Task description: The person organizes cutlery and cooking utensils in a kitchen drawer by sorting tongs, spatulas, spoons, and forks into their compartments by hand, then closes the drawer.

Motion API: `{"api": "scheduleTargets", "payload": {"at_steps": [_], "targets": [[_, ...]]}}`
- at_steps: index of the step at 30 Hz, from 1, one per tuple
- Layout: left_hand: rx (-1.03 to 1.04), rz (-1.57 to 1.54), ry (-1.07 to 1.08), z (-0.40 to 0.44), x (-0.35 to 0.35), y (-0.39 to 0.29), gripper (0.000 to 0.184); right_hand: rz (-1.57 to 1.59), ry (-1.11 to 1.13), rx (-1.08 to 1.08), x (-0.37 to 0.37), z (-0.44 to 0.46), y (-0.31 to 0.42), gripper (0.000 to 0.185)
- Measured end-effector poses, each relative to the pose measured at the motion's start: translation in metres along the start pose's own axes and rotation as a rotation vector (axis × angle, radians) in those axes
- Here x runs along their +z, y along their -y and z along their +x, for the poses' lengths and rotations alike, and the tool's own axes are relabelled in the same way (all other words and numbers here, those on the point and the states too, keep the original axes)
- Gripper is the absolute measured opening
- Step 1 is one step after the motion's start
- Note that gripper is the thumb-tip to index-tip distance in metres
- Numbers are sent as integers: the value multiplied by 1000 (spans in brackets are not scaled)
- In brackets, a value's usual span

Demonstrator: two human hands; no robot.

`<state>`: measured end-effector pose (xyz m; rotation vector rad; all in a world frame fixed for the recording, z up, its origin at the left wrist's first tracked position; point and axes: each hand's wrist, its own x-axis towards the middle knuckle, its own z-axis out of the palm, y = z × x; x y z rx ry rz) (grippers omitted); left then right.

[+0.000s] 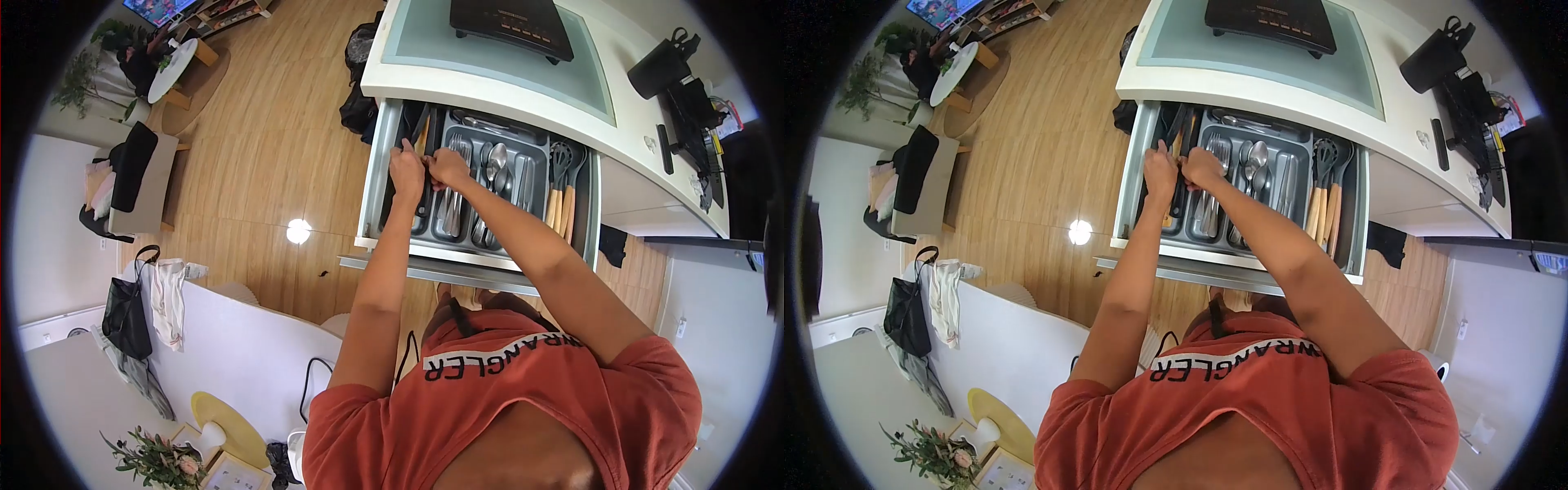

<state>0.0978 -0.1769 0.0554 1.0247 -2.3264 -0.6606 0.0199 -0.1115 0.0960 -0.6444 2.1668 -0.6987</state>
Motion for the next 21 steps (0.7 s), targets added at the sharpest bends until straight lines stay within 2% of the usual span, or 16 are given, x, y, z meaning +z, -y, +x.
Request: {"api": "scheduleTargets", "payload": {"at_steps": [2,3,6,9,10,11,12,13,15,16,18,19,20,21], "targets": [[15,107,24,1,15,2,40,-91,-44,3,-2,2,3,41],[-54,64,135,0,14,-1,50,-141,-3,-20,-4,0,5,40],[-51,100,152,-7,10,-5,55,-152,62,-14,-12,-8,3,36],[51,60,104,-10,4,2,53,99,125,-158,-22,-29,-17,29],[109,39,98,-10,0,5,54,107,113,-146,-28,-38,-30,29],[302,139,52,-12,-4,8,51,188,84,-204,-37,-49,-45,28],[191,68,89,-15,-19,-3,46,267,49,-260,-49,-62,-62,31],[142,17,57,-18,-35,-13,42,308,-48,-236,-66,-80,-76,29],[220,130,-128,-28,-49,-5,35,394,-258,-156,-100,-113,-113,26],[238,121,-117,-31,-53,5,35,438,-368,-100,-119,-128,-141,25],[131,62,10,-36,-62,21,26,-129,-844,-153,-150,-155,-210,22],[134,73,11,-35,-64,21,26,-218,-924,-101,-163,-169,-247,20],[241,60,-45,-36,-67,22,23,-388,-1019,-165,-171,-181,-288,19],[345,53,-100,-39,-71,23,22,-423,-909,-50,-179,-199,-305,18]]}}
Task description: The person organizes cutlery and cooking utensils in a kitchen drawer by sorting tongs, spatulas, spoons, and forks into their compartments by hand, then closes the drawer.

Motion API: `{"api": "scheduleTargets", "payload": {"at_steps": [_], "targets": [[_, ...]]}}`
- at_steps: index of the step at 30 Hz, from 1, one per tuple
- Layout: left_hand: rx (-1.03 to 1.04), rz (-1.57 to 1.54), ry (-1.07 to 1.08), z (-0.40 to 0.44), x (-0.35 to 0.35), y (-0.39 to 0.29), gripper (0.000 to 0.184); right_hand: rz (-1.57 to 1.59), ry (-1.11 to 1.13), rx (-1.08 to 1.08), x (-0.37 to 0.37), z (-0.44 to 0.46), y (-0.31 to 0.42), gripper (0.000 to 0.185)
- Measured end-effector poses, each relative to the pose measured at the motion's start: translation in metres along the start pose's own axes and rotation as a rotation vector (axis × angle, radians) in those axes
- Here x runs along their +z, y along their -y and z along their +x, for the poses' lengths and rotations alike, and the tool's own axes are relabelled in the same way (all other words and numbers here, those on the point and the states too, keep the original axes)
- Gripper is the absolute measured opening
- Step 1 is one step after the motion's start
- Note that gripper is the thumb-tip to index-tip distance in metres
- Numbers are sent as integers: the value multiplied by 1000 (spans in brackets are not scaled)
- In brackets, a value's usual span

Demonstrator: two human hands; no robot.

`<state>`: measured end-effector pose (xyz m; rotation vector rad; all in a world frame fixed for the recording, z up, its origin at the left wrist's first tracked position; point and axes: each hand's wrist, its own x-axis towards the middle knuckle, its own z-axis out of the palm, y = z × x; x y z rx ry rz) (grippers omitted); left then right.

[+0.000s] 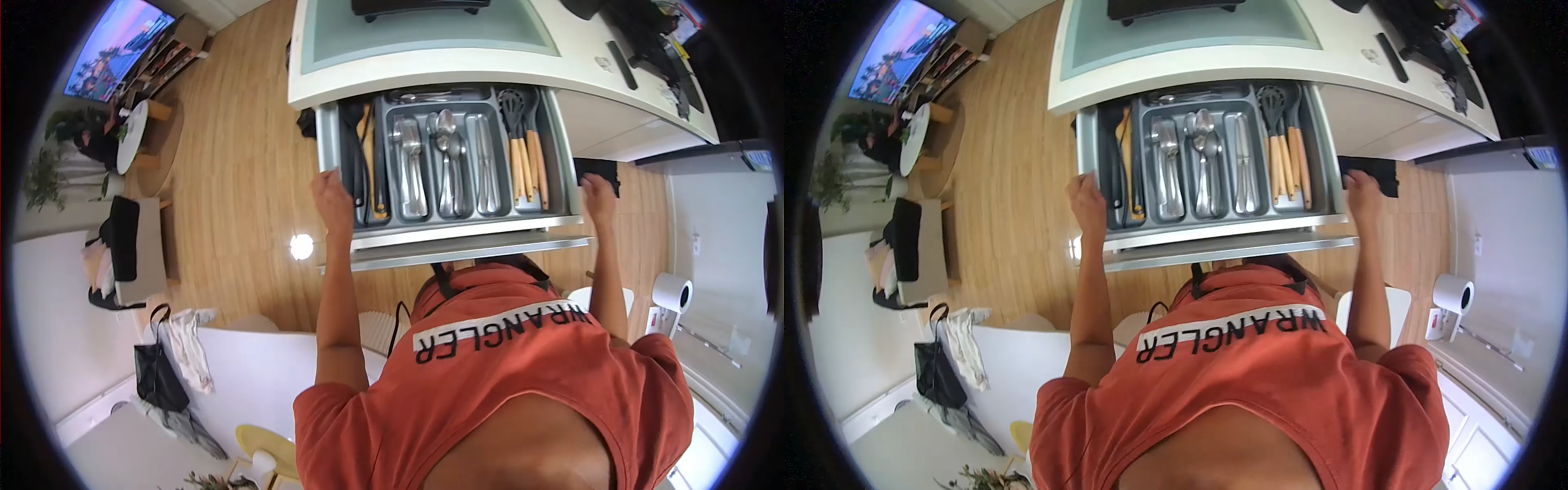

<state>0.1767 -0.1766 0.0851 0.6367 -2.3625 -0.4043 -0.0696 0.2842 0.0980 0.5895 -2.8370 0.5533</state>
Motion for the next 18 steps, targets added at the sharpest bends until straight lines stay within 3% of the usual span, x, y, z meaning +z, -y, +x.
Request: {"api": "scheduleTargets", "payload": {"at_steps": [1,2,3,5,6,9,10,13,18], "targets": [[7,-81,14,2,0,-4,23,193,10,86,7,-13,-31,21],[-32,-101,93,5,3,-6,22,144,51,216,-4,-21,-24,26],[-76,-124,177,6,8,-8,22,158,65,208,-6,-28,-16,26],[-83,-3,204,9,26,-5,20,518,259,663,-8,-32,3,31],[-81,99,233,9,33,-6,18,535,201,396,23,-40,-28,34],[-196,210,352,16,36,-17,15,308,163,263,31,-37,-5,34],[-172,225,303,15,36,-16,12,221,169,234,29,-34,1,31],[-221,349,414,8,32,-17,10,136,188,193,43,-34,-14,28],[-202,284,447,-7,23,-18,10,333,279,316,34,-33,-5,24]]}}
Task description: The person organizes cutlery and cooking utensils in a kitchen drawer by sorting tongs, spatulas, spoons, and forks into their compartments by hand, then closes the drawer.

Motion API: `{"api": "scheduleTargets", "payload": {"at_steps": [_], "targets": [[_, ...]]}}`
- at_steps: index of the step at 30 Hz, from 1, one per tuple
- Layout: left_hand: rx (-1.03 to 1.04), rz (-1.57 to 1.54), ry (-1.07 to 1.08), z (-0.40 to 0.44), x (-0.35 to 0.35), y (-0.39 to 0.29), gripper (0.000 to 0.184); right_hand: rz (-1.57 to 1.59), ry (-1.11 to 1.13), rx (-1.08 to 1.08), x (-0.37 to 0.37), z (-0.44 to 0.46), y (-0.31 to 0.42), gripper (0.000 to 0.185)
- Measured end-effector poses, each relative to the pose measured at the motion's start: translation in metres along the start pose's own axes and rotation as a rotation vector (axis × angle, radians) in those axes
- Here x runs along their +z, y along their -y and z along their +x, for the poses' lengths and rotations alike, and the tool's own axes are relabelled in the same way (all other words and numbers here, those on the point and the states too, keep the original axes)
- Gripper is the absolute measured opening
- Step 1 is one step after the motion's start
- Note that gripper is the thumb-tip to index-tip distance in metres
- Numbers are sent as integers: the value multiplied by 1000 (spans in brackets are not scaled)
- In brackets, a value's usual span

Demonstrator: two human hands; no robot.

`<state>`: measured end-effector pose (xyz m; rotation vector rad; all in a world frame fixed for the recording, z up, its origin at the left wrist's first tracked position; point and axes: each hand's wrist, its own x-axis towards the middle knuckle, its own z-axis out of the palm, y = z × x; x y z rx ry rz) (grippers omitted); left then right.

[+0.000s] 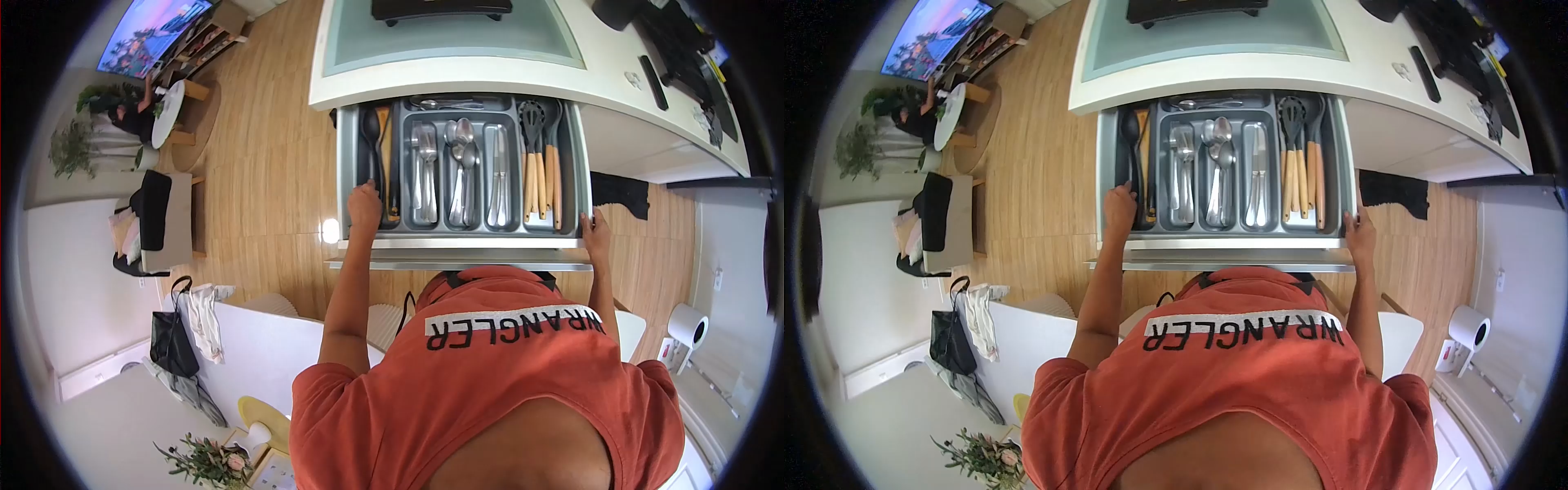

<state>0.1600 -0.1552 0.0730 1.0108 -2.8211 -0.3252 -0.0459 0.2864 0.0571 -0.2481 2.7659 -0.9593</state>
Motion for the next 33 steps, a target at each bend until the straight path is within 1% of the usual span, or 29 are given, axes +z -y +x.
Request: {"api": "scheduleTargets", "payload": {"at_steps": [1,2,3,5,7,10,11,12,13,15,17,21,23,25,27,28,29,30,31,33], "targets": [[0,23,25,3,0,-2,12,17,-44,-45,-1,-1,2,24],[0,46,-29,6,-2,2,15,30,-93,-90,-3,0,3,24],[2,54,-216,3,-11,-5,17,21,-84,-56,-5,0,1,22],[-41,173,-336,0,-26,-8,12,-262,40,-71,-23,-6,11,24],[-120,19,24,-1,-22,12,11,-311,26,-67,-21,-3,10,25],[-48,57,-24,11,-5,30,14,-346,41,-80,-22,5,9,27],[-48,55,-17,15,-2,34,14,-334,65,-88,-22,6,8,27],[-43,23,-53,22,0,36,14,-338,69,-84,-21,8,8,27],[-37,-6,-87,27,-1,34,14,-318,39,-84,-20,9,9,29],[-25,38,-47,39,-1,35,15,-300,18,-71,-15,9,11,32],[-58,19,-44,51,2,38,16,-311,-81,-108,-10,19,16,32],[-34,5,-88,82,4,36,17,-297,-111,-126,-1,55,22,33],[-7,69,-108,88,4,31,17,-311,-104,-59,1,69,28,31],[-10,53,-91,94,8,32,17,-300,-122,-62,1,78,36,32],[-16,37,-71,94,11,31,18,-296,-48,52,-1,83,47,26],[-18,11,-77,93,11,29,17,-295,-48,48,0,81,56,26],[-22,-15,-86,93,11,29,17,-295,-192,-95,3,77,66,26],[-26,-15,-88,94,10,29,17,-291,-334,-238,5,74,74,32],[-21,2,-47,95,9,28,16,-291,-332,-240,7,73,78,32],[-20,15,-3,93,11,28,15,-267,-146,-135,12,70,81,49]]}}
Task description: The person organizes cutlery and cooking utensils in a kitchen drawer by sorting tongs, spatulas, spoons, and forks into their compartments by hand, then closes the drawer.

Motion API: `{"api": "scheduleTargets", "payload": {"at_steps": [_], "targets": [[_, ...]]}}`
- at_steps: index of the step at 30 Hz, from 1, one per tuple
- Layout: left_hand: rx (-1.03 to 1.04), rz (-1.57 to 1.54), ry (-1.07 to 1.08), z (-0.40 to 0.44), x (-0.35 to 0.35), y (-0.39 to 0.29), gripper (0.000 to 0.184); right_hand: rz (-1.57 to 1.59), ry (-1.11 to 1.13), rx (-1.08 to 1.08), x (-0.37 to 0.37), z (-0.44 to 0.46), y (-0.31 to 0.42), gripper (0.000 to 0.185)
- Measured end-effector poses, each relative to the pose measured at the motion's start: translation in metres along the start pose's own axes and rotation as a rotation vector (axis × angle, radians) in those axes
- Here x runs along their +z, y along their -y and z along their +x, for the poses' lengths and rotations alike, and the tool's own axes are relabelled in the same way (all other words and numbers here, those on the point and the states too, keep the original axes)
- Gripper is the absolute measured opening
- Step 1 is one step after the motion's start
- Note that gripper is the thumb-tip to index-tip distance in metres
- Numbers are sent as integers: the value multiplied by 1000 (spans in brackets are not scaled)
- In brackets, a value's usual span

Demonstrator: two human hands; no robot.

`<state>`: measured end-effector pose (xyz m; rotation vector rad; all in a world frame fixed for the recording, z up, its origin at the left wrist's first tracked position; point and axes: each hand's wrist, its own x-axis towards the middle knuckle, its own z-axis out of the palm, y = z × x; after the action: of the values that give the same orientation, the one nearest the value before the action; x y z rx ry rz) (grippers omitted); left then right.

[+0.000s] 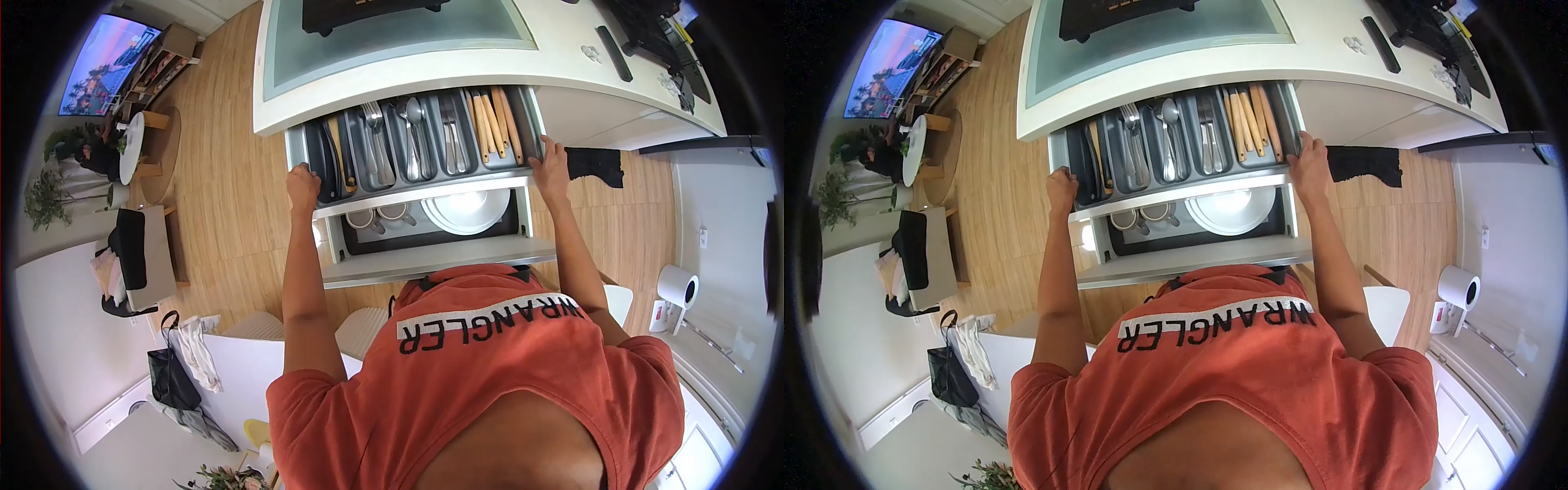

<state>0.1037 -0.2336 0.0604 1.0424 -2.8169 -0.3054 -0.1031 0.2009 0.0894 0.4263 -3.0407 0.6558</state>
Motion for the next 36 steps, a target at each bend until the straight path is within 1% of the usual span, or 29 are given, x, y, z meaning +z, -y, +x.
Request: {"api": "scheduleTargets", "payload": {"at_steps": [1,3,4,5,7,9,10,12,13,15,16,17,18,19,21,22,23,24,25,26,27,28,30,31,32,34,35,36], "targets": [[13,-16,-11,-1,1,1,14,-2,3,-6,6,0,-8,49],[21,-26,-24,-4,-1,4,12,123,-119,-95,16,-1,-18,50],[70,-29,-93,-5,0,3,8,124,-118,-95,18,-1,-19,50],[121,-35,-159,-7,0,2,10,146,-140,-108,18,-3,-22,52],[121,-52,-122,-14,-3,1,9,164,-165,-122,13,-8,-25,53],[109,-61,-40,-27,-11,1,7,212,-108,-142,8,-18,-28,53],[105,-59,-36,-35,-12,1,7,212,-103,-142,5,-24,-29,53],[41,-96,-12,-53,-14,-1,12,243,-57,-114,-3,-37,-30,54],[16,-58,10,-62,-19,-5,16,240,-50,-110,-8,-40,-28,54],[9,-41,36,-69,-20,-3,13,34,66,-39,-21,-43,-23,46],[6,-22,50,-72,-22,-4,11,31,71,-40,-26,-40,-12,46],[6,-22,53,-74,-22,-8,11,-19,-60,-178,-28,-34,4,40],[-8,191,23,-77,-24,-20,8,-69,-194,-315,-28,-27,23,34],[-23,403,-9,-80,-27,-36,8,73,-140,-394,-25,-18,44,30],[412,347,-271,-81,-54,-91,11,310,-23,-539,-1,5,88,26],[407,-49,-329,-76,-34,-105,8,404,40,-607,17,17,107,26],[371,-56,-149,-79,-22,-125,9,418,63,-652,36,27,127,24],[416,-418,-152,-80,-21,-150,9,432,85,-699,53,36,142,23],[381,-435,-76,-80,-5,-163,11,433,81,-703,70,42,149,23],[317,-377,3,-76,8,-174,12,286,162,-716,87,46,154,20],[254,-320,84,-73,15,-181,13,137,241,-723,86,46,161,16],[257,-320,81,-71,21,-185,13,136,237,-723,81,49,162,16],[185,-307,117,-65,30,-188,13,144,355,-718,71,60,163,11],[170,-316,95,-64,34,-188,12,198,255,-773,65,62,160,10],[163,-321,97,-62,39,-188,12,194,263,-776,59,64,154,10],[194,-246,113,-61,46,-188,23,385,275,-767,37,67,142,9],[196,-248,114,-60,50,-187,23,383,275,-766,25,67,136,9],[195,-246,93,-58,56,-186,24,519,224,-739,11,66,129,7]]}}
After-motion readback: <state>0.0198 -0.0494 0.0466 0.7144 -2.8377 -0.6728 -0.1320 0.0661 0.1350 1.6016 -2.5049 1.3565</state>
